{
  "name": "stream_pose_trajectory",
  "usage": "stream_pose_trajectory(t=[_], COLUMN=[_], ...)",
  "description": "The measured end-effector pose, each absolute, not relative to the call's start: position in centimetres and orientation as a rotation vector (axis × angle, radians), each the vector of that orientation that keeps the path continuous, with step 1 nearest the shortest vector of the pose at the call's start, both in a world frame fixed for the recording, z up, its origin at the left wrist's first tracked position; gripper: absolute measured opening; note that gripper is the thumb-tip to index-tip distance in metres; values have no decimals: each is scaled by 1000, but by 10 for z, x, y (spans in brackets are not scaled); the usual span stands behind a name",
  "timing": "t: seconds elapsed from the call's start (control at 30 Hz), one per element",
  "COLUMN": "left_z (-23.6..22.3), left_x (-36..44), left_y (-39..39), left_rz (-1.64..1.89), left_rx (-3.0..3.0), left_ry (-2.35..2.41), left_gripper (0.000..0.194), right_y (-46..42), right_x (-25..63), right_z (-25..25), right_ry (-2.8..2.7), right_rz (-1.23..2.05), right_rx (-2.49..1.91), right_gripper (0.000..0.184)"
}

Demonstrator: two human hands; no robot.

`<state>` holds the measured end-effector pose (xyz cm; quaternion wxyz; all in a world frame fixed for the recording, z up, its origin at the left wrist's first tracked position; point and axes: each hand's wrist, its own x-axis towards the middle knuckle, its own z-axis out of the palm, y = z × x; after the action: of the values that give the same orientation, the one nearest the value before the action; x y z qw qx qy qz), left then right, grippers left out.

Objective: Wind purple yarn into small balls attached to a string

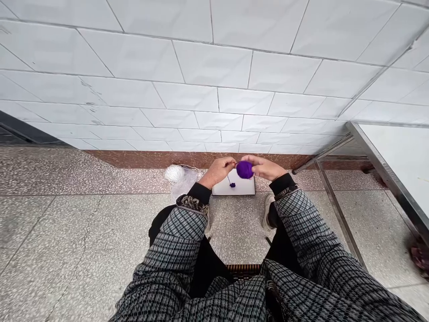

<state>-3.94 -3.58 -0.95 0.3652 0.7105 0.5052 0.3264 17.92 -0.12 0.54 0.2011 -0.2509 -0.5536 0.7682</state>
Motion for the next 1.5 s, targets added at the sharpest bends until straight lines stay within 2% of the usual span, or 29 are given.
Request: stream_pose_trajectory(t=[0.17,0.3,0.4,0.53,0.67,0.8,0.97,1.2,1.3,1.4,1.5], left_z=[-13,-13,-13,-11,-10,-12,-15,-18,-18,-15,-12], left_x=[-34,-29,-29,-35,-44,-44,-36,-31,-30,-31,-32], left_y=[-39,-44,-44,-42,-38,-35,-37,-42,-42,-43,-42], left_rz=[745,620,596,748,820,857,837,598,557,503,533], left_rx=[1830,1886,1933,1966,1956,1878,1842,1956,1972,1961,1936], left_ry=[1250,1138,1110,1197,1278,1348,1347,1162,1111,1111,1162], left_gripper=[22,23,24,20,18,19,21,23,24,26,23], right_y=[2,7,9,7,2,-1,2,7,10,10,7], right_x=[172,162,159,164,169,170,167,161,160,162,166], right_z=[8,2,-6,-12,-5,3,3,-2,-9,-14,-13], right_ry=[-1188,-1079,-1200,-1634,-1917,-1613,-1207,-1069,-1165,-1485,-1859], right_rz=[2018,1850,1717,1662,1981,2183,2043,1833,1677,1502,1532], right_rx=[-695,-862,-1079,-1297,-1116,-777,-724,-888,-1072,-1315,-1385], right_gripper=[49,44,40,37,41,49,54,47,43,38,35])
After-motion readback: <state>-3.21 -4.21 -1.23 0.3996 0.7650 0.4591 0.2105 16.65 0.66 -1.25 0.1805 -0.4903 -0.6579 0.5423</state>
